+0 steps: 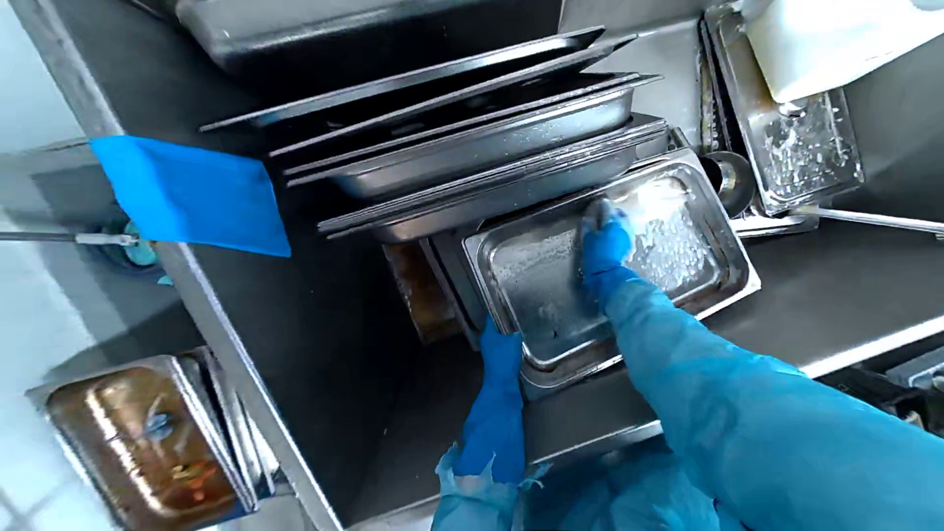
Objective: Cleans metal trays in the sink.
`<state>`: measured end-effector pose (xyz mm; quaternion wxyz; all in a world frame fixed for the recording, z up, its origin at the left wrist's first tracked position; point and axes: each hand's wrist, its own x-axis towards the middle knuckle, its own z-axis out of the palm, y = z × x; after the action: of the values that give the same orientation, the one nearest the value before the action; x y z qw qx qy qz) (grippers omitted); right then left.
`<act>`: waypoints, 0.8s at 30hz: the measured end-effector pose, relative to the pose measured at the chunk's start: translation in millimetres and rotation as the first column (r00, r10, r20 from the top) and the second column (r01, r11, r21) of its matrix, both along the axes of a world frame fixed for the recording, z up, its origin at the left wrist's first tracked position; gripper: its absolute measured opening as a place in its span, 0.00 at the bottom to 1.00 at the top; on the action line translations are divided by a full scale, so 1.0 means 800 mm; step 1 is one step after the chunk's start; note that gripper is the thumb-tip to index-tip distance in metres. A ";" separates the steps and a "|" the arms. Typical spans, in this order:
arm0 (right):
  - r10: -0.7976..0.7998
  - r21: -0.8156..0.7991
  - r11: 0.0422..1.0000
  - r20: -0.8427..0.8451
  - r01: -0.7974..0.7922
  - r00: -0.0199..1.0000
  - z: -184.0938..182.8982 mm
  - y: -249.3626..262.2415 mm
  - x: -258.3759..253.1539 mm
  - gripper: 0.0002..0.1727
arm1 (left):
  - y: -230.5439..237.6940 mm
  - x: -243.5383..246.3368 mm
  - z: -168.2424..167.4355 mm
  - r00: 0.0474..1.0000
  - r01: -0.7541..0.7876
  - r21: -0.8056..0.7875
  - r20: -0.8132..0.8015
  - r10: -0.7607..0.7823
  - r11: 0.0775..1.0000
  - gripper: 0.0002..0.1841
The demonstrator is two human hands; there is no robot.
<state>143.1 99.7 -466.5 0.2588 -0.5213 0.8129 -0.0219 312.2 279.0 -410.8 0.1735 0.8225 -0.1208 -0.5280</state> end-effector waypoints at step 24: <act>0.827 -0.106 0.454 0.420 -0.885 0.373 0.022 0.099 0.098 0.19 | 0.008 0.015 -0.013 1.000 0.001 -0.069 0.018 0.000 0.998 0.41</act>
<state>221.6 179.3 -448.6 0.4327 -0.8294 0.3479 0.0612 324.3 285.3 -421.0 0.2007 0.8208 -0.1407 -0.5160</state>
